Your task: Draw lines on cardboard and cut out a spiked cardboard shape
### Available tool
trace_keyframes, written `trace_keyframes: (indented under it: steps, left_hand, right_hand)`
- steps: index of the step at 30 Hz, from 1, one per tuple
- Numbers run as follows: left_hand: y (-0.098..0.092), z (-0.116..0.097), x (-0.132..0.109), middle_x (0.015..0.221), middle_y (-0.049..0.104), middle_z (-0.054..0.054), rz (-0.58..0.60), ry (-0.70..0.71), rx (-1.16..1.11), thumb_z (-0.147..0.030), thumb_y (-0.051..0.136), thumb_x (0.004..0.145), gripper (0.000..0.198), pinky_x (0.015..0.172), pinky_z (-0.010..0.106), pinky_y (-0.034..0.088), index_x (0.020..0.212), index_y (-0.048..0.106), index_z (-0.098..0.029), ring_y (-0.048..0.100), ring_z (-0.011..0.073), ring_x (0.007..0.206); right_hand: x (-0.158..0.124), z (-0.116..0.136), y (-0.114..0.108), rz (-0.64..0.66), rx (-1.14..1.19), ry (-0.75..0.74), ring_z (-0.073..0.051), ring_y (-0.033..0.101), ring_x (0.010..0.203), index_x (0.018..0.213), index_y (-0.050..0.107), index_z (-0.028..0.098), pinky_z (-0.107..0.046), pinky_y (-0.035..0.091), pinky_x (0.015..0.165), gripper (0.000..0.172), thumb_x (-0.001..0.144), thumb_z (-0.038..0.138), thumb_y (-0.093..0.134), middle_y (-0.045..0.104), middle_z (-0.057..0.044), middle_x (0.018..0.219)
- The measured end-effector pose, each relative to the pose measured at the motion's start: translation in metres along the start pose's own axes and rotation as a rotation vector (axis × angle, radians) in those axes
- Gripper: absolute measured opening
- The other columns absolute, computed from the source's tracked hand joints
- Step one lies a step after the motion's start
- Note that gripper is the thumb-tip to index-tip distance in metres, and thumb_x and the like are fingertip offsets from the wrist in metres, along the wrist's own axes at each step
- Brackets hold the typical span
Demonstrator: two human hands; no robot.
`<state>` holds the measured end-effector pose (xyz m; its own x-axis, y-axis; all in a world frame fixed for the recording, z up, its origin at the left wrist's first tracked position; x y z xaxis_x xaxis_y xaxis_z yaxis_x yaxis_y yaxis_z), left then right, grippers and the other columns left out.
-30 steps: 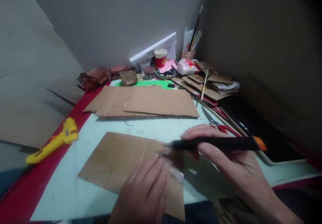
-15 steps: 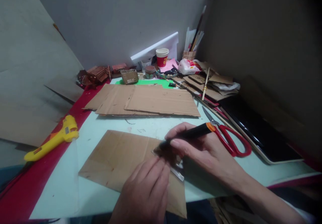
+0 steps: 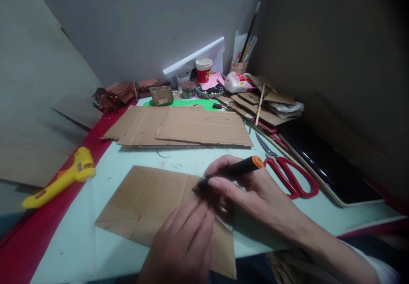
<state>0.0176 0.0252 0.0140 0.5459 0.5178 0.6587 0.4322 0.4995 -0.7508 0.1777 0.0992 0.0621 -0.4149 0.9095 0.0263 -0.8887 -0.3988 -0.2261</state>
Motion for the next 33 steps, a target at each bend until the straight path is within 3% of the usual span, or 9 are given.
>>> trace_keyframes:
  steps: [10, 17, 22, 33]
  left_hand:
    - [-0.002, -0.001, -0.004, 0.111, 0.08, 0.009, 0.044, -0.002, 0.026, -0.01, 0.052, 0.092, 0.029, 0.082, 0.036, 0.064, 0.115, 0.07, -0.009, 0.077, 0.0252, 0.101]
    - [0.005, -0.002, -0.012, 0.117, 0.078, 0.01, 0.011, -0.088, 0.001, -0.009, 0.05, 0.093, 0.031, 0.098, 0.039, 0.054, 0.118, 0.068, -0.01, 0.072, 0.0256, 0.111]
    - [0.001, 0.002, -0.009, 0.112, 0.079, 0.011, 0.091, 0.067, 0.024, -0.008, 0.052, 0.091, 0.031, 0.085, 0.037, 0.06, 0.118, 0.067, -0.007, 0.075, 0.0265, 0.103]
    - [0.001, 0.007, -0.004, 0.108, 0.08, 0.012, 0.102, 0.107, 0.008, -0.009, 0.048, 0.095, 0.028, 0.081, 0.036, 0.063, 0.117, 0.065, -0.007, 0.075, 0.0252, 0.1]
  right_hand:
    - [-0.004, 0.006, -0.014, -0.025, -0.225, -0.049, -0.014, 0.063, 0.068, 0.086, 0.062, 0.019, -0.025, 0.05, 0.063, 0.017, 0.098, 0.028, 0.054, 0.065, 0.0, 0.075]
    - [-0.012, 0.007, -0.031, -0.089, -0.338, -0.079, -0.015, 0.06, 0.073, 0.084, 0.063, 0.019, -0.026, 0.046, 0.066, 0.016, 0.096, 0.026, 0.054, 0.064, 0.0, 0.079]
    - [-0.02, 0.006, -0.041, -0.146, -0.387, -0.101, -0.011, 0.055, 0.065, 0.083, 0.065, 0.019, -0.023, 0.044, 0.06, 0.016, 0.096, 0.023, 0.057, 0.062, 0.002, 0.074]
    - [-0.034, -0.002, -0.054, -0.2, -0.315, -0.124, -0.013, 0.059, 0.072, 0.088, 0.066, 0.018, -0.022, 0.047, 0.065, 0.012, 0.096, 0.024, 0.059, 0.065, 0.001, 0.079]
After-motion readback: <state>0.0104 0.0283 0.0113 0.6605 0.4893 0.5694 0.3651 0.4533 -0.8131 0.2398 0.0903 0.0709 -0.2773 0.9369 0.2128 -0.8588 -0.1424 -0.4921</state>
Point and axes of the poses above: each hand's wrist, its own x-axis towards the middle knuckle, its own y-axis out of the palm, z = x × y, the point moved 3 cm from there along x, towards the middle knuckle
